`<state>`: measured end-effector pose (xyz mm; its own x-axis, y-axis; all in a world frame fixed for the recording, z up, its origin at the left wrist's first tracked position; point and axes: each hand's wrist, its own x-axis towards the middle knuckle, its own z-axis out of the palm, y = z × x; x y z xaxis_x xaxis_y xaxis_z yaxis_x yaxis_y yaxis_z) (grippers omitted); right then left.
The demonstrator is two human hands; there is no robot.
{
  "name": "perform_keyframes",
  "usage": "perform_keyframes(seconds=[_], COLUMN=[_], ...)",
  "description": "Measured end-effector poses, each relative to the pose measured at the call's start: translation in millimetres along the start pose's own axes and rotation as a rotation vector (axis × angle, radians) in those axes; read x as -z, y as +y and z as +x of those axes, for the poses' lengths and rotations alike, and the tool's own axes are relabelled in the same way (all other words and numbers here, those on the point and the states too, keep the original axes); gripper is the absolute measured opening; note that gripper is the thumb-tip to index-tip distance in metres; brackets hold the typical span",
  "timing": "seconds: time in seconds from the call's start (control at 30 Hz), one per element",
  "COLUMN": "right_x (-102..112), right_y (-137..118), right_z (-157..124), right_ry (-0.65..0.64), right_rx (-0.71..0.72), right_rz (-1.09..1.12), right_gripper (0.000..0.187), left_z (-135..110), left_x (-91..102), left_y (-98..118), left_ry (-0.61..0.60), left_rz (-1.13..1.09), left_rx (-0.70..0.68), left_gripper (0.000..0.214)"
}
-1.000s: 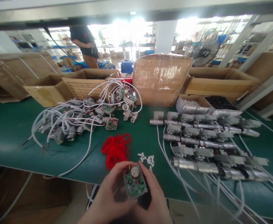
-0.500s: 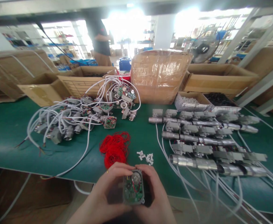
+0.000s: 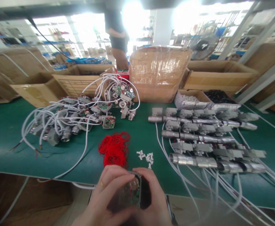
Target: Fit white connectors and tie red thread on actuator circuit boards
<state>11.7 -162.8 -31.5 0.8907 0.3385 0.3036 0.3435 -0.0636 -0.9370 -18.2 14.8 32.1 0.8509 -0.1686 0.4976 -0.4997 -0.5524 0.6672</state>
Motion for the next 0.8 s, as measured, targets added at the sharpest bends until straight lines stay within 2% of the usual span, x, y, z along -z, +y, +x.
perform_keyframes(seconds=[0.13,0.33,0.4,0.5,0.6,0.7,0.77,0.8], right_x=[2,-1,-2,2,14,35,49,55], right_y=[-6,-9,-6,-4,-8,-16,-17,-16], right_z=[5,4,2,3,7,16,24,29], right_ry=[-0.026,0.009,0.028,-0.014,-0.131,-0.258,-0.249,-0.198], right_rx=[0.003,-0.095,-0.135,-0.173,-0.159,-0.071,0.001,0.030], right_rz=[-0.017,0.059,0.095,0.079,0.043,-0.068,-0.174,-0.231], right_gripper=[0.055,0.051,0.055,0.065,0.069,0.071,0.063,0.056], left_z=[0,-4,-6,-11,-16,-19,-21,-21], left_x=[-3.0,-8.2,-7.0,-7.5,-14.1,-22.5,-26.0,-26.7], left_y=[-5,-8,-8,-9,-14,-21,-24,-25], left_ry=[0.018,0.079,0.049,0.036,0.064,0.125,0.139,0.133], left_rz=[-0.009,0.007,0.034,0.056,0.074,0.076,0.075,0.074], left_rx=[-0.042,-0.150,-0.143,-0.048,0.071,0.068,0.053,0.052], left_gripper=[0.023,0.026,0.032,0.058,0.065,0.060,0.060,0.060])
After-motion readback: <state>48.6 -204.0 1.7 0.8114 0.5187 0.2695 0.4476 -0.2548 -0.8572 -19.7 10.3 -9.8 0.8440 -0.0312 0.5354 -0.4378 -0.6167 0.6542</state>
